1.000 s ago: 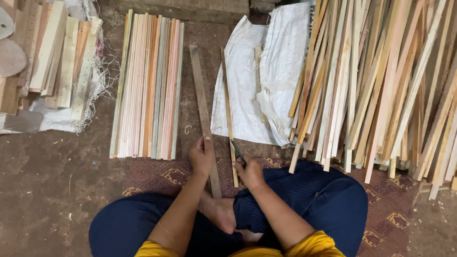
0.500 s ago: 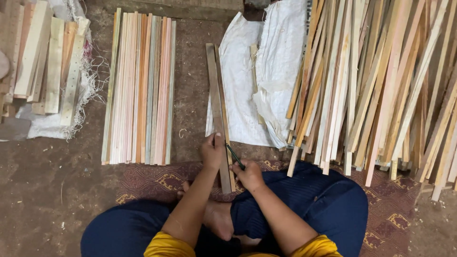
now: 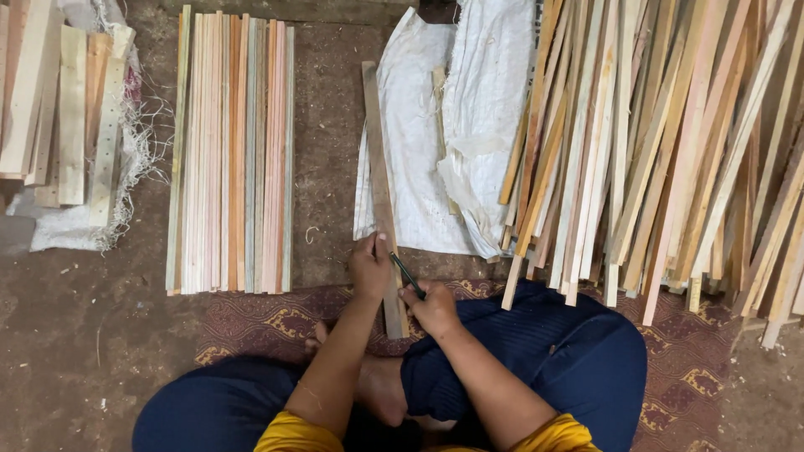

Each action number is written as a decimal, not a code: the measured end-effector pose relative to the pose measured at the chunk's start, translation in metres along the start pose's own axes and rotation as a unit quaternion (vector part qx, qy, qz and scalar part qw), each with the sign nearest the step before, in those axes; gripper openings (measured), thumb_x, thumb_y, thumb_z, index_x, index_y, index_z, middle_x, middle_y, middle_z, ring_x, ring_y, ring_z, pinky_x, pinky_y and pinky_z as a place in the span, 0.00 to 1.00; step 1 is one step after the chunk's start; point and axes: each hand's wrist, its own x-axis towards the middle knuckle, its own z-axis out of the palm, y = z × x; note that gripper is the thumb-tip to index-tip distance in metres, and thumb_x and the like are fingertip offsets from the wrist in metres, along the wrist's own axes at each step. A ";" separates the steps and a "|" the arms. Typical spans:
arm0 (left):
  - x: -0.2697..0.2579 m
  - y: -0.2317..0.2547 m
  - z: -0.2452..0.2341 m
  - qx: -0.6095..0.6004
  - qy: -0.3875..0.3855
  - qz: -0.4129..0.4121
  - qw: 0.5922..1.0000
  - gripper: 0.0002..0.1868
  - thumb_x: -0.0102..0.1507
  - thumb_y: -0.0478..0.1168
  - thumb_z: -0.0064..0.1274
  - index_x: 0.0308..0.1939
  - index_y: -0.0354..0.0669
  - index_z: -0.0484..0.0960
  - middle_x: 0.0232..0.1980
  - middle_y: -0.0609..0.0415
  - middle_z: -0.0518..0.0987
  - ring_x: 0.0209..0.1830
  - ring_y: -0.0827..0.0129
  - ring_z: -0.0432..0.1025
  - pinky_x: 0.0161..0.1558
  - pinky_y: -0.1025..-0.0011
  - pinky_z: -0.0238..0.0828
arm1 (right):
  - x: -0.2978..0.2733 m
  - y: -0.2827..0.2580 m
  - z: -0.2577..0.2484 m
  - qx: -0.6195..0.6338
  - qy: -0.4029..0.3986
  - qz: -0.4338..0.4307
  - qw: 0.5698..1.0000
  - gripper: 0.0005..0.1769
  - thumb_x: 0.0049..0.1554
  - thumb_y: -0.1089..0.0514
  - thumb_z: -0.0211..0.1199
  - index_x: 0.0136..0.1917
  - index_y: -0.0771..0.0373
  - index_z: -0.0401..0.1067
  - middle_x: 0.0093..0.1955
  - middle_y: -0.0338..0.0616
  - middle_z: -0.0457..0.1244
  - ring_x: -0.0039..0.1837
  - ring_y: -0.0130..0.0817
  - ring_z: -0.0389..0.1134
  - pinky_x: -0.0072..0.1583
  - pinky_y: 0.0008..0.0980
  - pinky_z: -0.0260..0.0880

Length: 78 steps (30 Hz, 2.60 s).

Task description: Marking wooden strips with a pen and sorting them into piles on the floor

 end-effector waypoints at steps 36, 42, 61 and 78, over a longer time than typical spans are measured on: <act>0.013 -0.022 -0.016 0.054 -0.222 -0.233 0.945 0.20 0.64 0.60 0.55 0.53 0.57 0.86 0.44 0.53 0.87 0.51 0.56 0.80 0.50 0.60 0.77 | 0.000 -0.001 0.004 -0.065 0.017 -0.003 0.998 0.15 0.56 0.46 0.64 0.33 0.54 0.81 0.28 0.48 0.68 0.41 0.48 0.73 0.44 0.41 0.71; 0.017 -0.017 -0.021 0.005 -0.236 -0.205 0.950 0.18 0.63 0.51 0.59 0.53 0.48 0.87 0.45 0.48 0.86 0.51 0.54 0.80 0.50 0.60 0.77 | -0.008 -0.009 -0.007 0.080 -0.024 0.042 0.996 0.17 0.49 0.57 0.77 0.49 0.68 0.81 0.39 0.54 0.73 0.40 0.37 0.75 0.46 0.32 0.75; 0.016 -0.030 -0.019 -0.054 -0.220 -0.221 0.949 0.17 0.60 0.47 0.63 0.51 0.46 0.88 0.44 0.46 0.87 0.50 0.55 0.80 0.51 0.60 0.76 | 0.009 0.013 0.002 0.166 -0.033 0.082 0.982 0.22 0.47 0.61 0.80 0.53 0.71 0.80 0.40 0.52 0.72 0.38 0.35 0.76 0.39 0.24 0.76; 0.049 -0.008 -0.013 0.133 -0.280 -0.274 0.910 0.23 0.60 0.60 0.55 0.51 0.53 0.86 0.44 0.58 0.87 0.50 0.60 0.81 0.50 0.61 0.80 | 0.000 -0.008 -0.002 0.101 -0.014 0.089 0.991 0.17 0.46 0.58 0.80 0.48 0.66 0.83 0.33 0.49 0.72 0.34 0.35 0.75 0.38 0.27 0.75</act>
